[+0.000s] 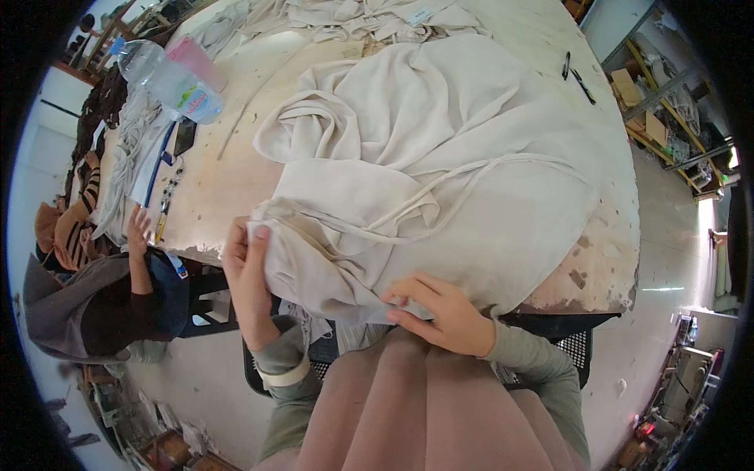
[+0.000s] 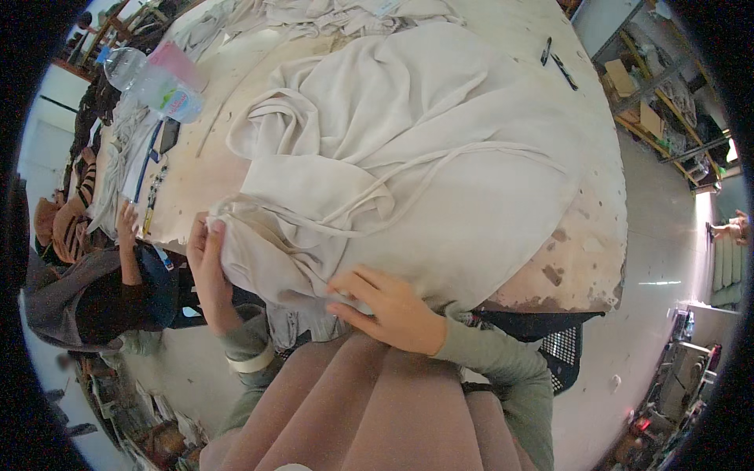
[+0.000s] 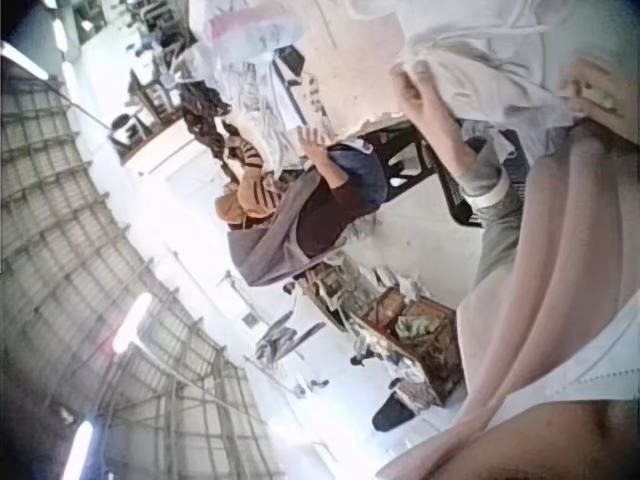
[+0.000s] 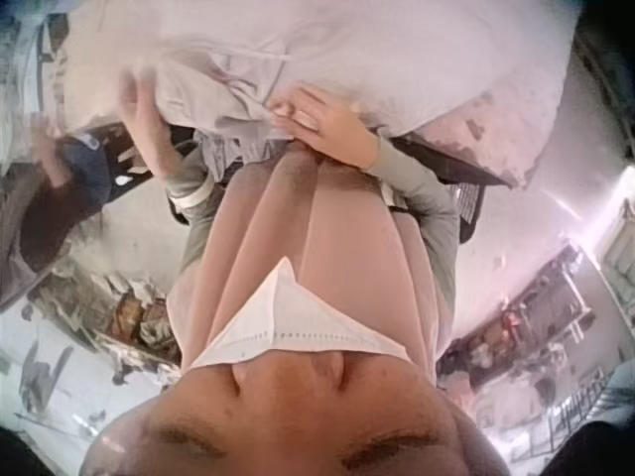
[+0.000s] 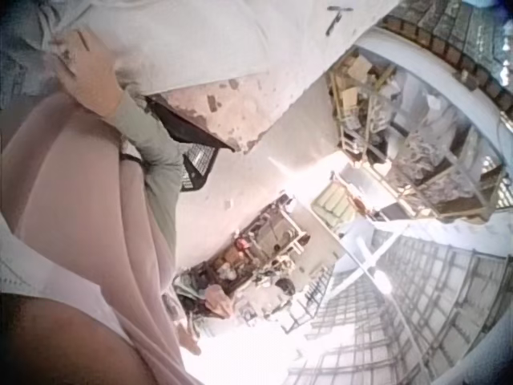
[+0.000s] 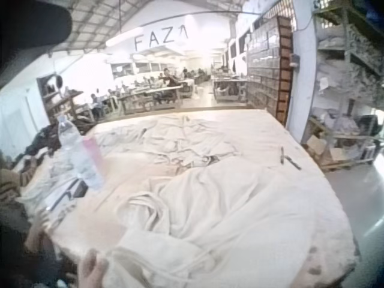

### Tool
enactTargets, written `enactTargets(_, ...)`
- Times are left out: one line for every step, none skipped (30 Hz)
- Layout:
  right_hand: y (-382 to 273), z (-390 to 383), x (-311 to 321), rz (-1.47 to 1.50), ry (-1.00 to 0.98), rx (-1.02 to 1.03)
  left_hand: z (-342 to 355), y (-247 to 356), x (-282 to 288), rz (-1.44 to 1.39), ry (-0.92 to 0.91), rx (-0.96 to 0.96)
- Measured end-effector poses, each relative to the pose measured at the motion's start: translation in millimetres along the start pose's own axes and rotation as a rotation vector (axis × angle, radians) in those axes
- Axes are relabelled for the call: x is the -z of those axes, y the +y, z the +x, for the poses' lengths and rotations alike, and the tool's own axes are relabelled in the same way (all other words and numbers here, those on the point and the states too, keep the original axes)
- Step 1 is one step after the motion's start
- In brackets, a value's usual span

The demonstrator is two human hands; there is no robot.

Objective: The person repairs a light-colored garment by hand, using a seam ripper to remove threads, applying tape to a section, and marking the fabric with a pen. The person repeatedly folds and unfolds the garment to access different areas.

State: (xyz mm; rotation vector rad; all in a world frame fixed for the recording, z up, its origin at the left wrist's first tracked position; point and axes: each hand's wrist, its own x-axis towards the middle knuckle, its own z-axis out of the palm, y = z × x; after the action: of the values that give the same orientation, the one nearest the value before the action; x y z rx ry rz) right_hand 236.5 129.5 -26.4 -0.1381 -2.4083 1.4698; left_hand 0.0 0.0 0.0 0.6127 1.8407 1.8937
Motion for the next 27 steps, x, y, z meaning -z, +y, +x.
enactTargets(-10,11,-3,0.026,0.097,-0.020,-9,6,-9,0.050,-0.020,-0.006)
enactTargets(-18,22,-7,0.050,0.195,-0.041,-16,13,-17,0.090,-0.042,-0.009)
enactTargets(-25,35,-13,0.101,0.291,-0.022,-22,19,-25,0.120,-0.075,-0.001)
enactTargets(-28,47,-18,0.145,0.387,-0.001,-27,24,-33,0.136,-0.108,0.005)
enactTargets(-30,55,-18,0.200,0.458,-0.004,-30,28,-40,0.148,-0.136,0.017)
enactTargets(-30,61,-16,0.157,0.457,0.011,-33,33,-45,0.197,-0.157,0.010)
enactTargets(-28,66,-14,0.122,0.430,0.001,-34,35,-49,0.177,-0.173,-0.004)
enactTargets(-25,69,-13,0.083,0.405,-0.009,-34,37,-53,0.163,-0.181,-0.003)
enactTargets(-22,67,-11,-0.018,0.395,-0.036,-34,39,-55,0.158,-0.182,0.008)
enactTargets(-19,61,-5,-0.121,0.388,-0.064,-32,41,-54,0.139,-0.214,-0.012)
enactTargets(-15,54,1,-0.230,0.384,-0.088,-32,43,-53,0.077,-0.206,0.011)
enactTargets(-9,48,8,-0.260,0.393,-0.138,-33,46,-52,0.015,-0.200,0.045)
enactTargets(-3,43,15,-0.294,0.409,-0.181,-34,48,-50,-0.050,-0.189,0.089)
enactTargets(3,37,23,-0.327,0.428,-0.224,-34,49,-48,-0.078,-0.184,0.076)
enactTargets(9,31,33,-0.338,0.432,-0.248,-33,50,-45,-0.112,-0.173,0.074)
enactTargets(15,25,44,-0.347,0.438,-0.272,-32,51,-42,-0.146,-0.158,0.075)
enactTargets(19,19,54,-0.345,0.443,-0.309,-31,51,-38,-0.180,-0.131,0.058)
enactTargets(22,13,62,-0.312,0.395,-0.350,-30,52,-35,-0.212,-0.100,0.041)
enactTargets(23,8,72,-0.269,0.350,-0.399,-27,52,-32,-0.257,-0.068,0.028)
enactTargets(23,4,79,-0.226,0.306,-0.446,-24,53,-28,-0.270,-0.090,0.008)
enactTargets(21,1,83,-0.007,0.317,-0.451,-21,53,-27,-0.259,-0.072,0.005)
enactTargets(17,-3,86,0.214,0.325,-0.453,-18,52,-27,-0.247,-0.053,0.004)
enactTargets(14,-5,87,0.399,0.330,-0.531,-15,51,-26,-0.234,-0.034,0.002)
enactTargets(8,-7,89,0.457,0.316,-0.437,-11,50,-26,-0.257,-0.071,-0.011)
enactTargets(0,-12,94,0.478,0.300,-0.424,-10,50,-26,-0.230,-0.067,-0.012)
enactTargets(-7,-16,98,0.499,0.284,-0.410,-9,50,-27,-0.212,-0.075,-0.013)
enactTargets(-13,-17,103,0.311,0.252,-0.390,-9,49,-27,-0.202,-0.081,-0.013)
